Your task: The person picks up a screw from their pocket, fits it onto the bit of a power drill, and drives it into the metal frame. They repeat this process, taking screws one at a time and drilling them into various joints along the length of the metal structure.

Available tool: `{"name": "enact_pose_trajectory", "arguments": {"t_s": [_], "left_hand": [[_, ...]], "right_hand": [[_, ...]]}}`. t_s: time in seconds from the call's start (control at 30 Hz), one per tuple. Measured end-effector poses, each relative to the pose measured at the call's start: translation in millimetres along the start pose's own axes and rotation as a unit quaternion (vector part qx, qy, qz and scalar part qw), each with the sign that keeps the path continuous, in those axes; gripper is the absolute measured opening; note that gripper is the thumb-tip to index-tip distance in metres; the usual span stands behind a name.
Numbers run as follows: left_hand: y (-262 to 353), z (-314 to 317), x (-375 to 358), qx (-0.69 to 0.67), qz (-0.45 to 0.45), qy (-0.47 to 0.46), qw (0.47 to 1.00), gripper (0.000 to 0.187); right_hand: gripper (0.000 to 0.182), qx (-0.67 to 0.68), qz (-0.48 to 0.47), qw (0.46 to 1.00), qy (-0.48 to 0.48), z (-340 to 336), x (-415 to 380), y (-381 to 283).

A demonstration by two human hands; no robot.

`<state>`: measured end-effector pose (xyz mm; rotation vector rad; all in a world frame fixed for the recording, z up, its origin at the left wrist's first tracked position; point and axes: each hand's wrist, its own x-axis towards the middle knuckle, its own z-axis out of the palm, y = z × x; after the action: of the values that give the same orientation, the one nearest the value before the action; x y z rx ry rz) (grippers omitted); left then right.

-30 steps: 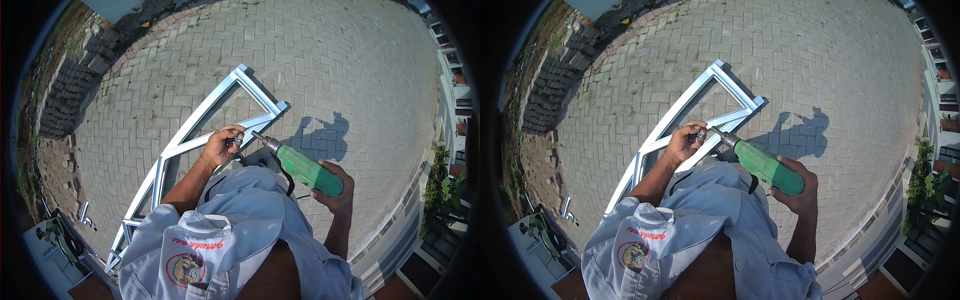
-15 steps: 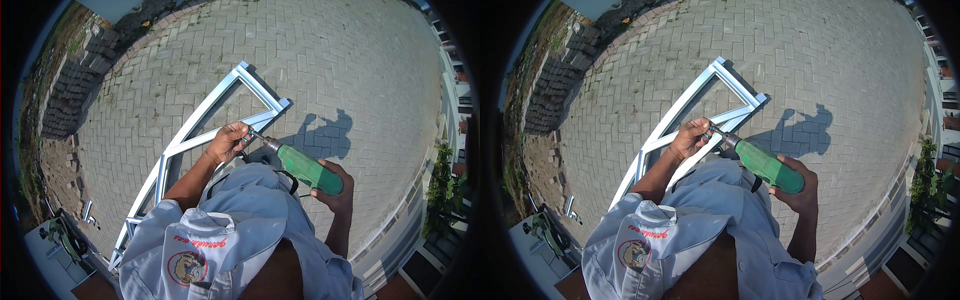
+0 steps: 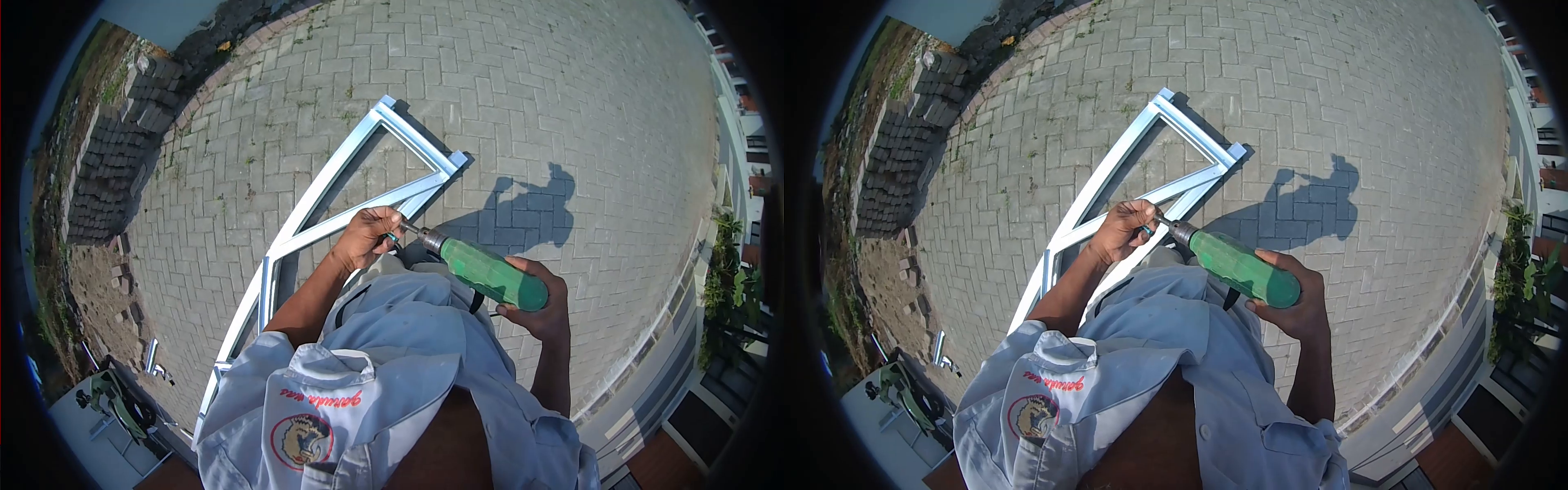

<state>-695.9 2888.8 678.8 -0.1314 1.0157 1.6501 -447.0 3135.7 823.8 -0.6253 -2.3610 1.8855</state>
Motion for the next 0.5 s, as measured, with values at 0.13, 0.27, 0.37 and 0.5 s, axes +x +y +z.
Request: {"name": "enact_pose_trajectory", "arguments": {"t_s": [0.13,0.27,0.37,0.5], "left_hand": [[-3.6,-1.4,1.5,0.006,-0.03,0.002,1.0,0.016],[-2.1,3.9,1.9,0.02,-0.046,0.015,0.999,0.021],[-1.3,5.7,2.6,0.041,-0.063,0.021,0.997,0.022],[0.8,9.3,1.1,0.076,-0.072,0.011,0.995,0.021]], "right_hand": [[0.075,-0.026,-0.001,1.0,-0.006,-1.3,-4.0,1.2],[0.075,0.009,-0.008,1.0,0.015,3.9,-13.5,13.5],[0.075,0.037,0.004,0.999,0.03,7.2,-23.4,18.0],[0.075,0.042,0.011,0.998,0.041,11.6,-35.3,22.8]]}}
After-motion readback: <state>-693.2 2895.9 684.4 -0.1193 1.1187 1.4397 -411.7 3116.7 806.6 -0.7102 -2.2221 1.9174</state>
